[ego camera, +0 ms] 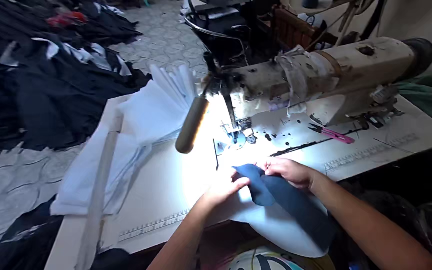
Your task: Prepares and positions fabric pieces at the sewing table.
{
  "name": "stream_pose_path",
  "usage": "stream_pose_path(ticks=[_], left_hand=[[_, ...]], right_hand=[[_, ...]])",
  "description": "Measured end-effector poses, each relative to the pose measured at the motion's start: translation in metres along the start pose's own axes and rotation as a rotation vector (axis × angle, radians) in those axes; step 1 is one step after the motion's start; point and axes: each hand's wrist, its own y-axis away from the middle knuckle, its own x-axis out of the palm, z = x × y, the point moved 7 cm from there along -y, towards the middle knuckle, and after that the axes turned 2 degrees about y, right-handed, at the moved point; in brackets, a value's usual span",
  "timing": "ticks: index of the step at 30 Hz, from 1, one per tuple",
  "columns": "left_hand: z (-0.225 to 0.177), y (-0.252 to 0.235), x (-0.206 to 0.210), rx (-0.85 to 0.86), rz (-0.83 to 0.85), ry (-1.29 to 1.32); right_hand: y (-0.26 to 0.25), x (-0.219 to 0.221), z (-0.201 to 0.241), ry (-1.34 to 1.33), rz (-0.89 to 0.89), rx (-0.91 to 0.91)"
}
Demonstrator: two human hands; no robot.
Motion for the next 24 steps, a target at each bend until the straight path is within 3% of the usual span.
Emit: stream_pose_path(ticks=[3, 8, 12, 14, 16, 19, 22, 24], left_hand=[[0.009, -0.009, 0.010, 0.018, 0.043, 0.142], [0.010, -0.013, 0.012, -0.050, -0.099, -0.055], [0.012, -0.016, 0.017, -0.104, -0.052, -0.201], [0.008, -0.021, 0.012, -0.071, -0.071, -0.341], [0.006, -0.027, 0.008, -0.067, -0.060, -0.470], [0.006, -0.036, 0.008, -0.201, 0.096, -0.584], [0.009, -0.040, 0.010, -0.204, 0.107, -0.597], [0.010, -0.040, 0.010, -0.189, 0.084, -0.594]], right_hand=[[-0.003, 0.000, -0.001, 0.162, -0.098, 0.016], [0.042, 0.007, 0.021, 0.897, -0.348, -0.087], [0.068, 0.035, 0.005, 1.278, -0.549, -0.227], [0.076, 0.023, -0.007, 1.256, -0.620, -0.292], [0.088, -0.010, -0.019, 1.020, -0.619, -0.292], [0.110, -0.053, -0.031, 0.778, -0.544, -0.382], [0.119, -0.047, -0.031, 0.922, -0.390, -0.344], [0.115, -0.045, -0.030, 0.981, -0.538, -0.384]])
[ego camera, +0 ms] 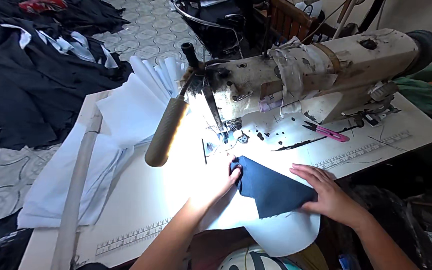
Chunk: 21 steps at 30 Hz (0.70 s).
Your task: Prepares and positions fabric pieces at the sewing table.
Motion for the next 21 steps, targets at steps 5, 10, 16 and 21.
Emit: stream_pose_path(ticks=[5, 10, 16, 21], left_hand=[[0.005, 0.005, 0.002, 0.013, -0.073, 0.056], [0.010, 0.008, 0.003, 0.018, -0.145, 0.110], [0.016, 0.007, 0.005, 0.023, -0.140, 0.190], [0.018, 0.008, 0.003, 0.006, -0.152, 0.195]], right_hand=[[-0.005, -0.014, -0.010, -0.025, -0.320, 0.135], [-0.006, -0.021, -0.009, 0.020, 0.061, 0.185], [-0.009, -0.026, -0.020, 0.001, -0.228, 0.275], [0.004, -0.029, -0.006, 0.051, 0.013, 0.270]])
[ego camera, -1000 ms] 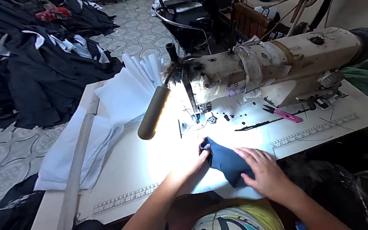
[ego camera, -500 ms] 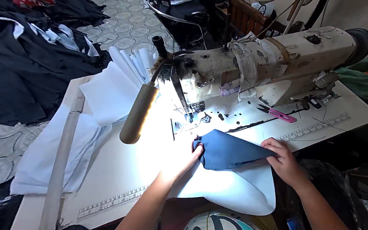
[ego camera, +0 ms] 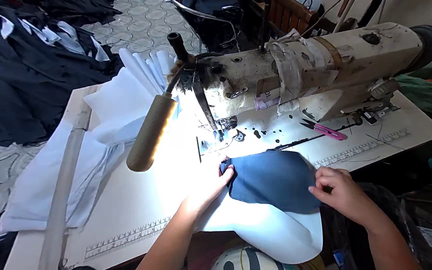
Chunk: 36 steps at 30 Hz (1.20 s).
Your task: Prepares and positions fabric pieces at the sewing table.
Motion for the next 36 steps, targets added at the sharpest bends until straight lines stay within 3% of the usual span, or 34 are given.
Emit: stream_pose_path(ticks=[2, 6, 10, 13, 15, 17, 19, 25, 31, 36], left_hand=[[0.001, -0.001, 0.000, 0.000, 0.005, 0.012], [0.003, -0.001, 0.001, -0.002, 0.011, 0.042], [0.006, -0.001, 0.003, -0.035, 0.014, 0.076], [0.002, 0.003, 0.000, 0.032, -0.046, 0.042], [-0.003, 0.006, -0.002, 0.069, -0.071, -0.027], [-0.004, 0.009, -0.005, 0.068, -0.058, -0.025], [-0.001, 0.012, -0.006, -0.005, 0.002, 0.009], [0.007, 0.007, -0.005, -0.016, -0.074, 0.096], [0.005, 0.006, -0.004, -0.012, -0.075, 0.054], [0.008, 0.003, -0.001, -0.045, -0.055, 0.035]], right_hand=[[0.001, 0.000, -0.001, 0.063, 0.113, 0.066], [-0.022, -0.018, -0.014, 0.131, -0.231, 0.111], [-0.051, 0.000, -0.012, 0.141, -0.091, 0.197], [-0.049, 0.005, 0.001, 0.134, -0.164, 0.092], [-0.034, 0.002, 0.010, 0.176, -0.267, -0.109], [-0.012, 0.011, 0.016, 0.165, -0.096, -0.246], [0.006, 0.027, 0.009, 0.140, 0.059, -0.281], [0.020, 0.021, -0.009, -0.015, -0.317, -0.418], [0.029, 0.022, -0.005, -0.006, -0.278, -0.472], [0.023, 0.026, -0.011, 0.107, -0.359, -0.417]])
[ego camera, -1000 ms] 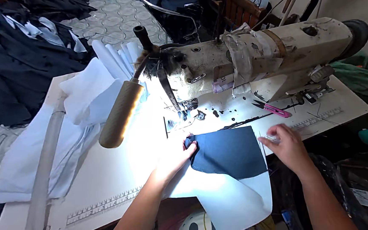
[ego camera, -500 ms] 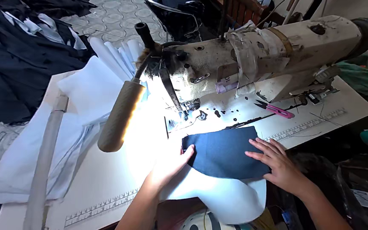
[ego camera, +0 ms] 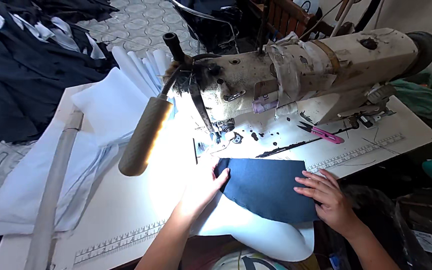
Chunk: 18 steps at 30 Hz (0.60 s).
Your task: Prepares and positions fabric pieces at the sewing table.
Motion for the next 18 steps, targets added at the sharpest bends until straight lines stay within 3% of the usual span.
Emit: stream_pose_path(ticks=[8, 13, 18], left_hand=[[-0.002, 0.000, -0.001, -0.061, 0.030, 0.043], [-0.001, -0.002, -0.007, 0.056, -0.066, 0.040], [-0.005, -0.004, -0.015, -0.101, -0.048, -0.043]], right_hand=[[0.000, -0.003, -0.008, 0.006, -0.027, 0.004], [0.002, -0.001, -0.010, 0.005, -0.046, 0.001], [0.003, 0.004, -0.011, -0.007, -0.047, -0.006]])
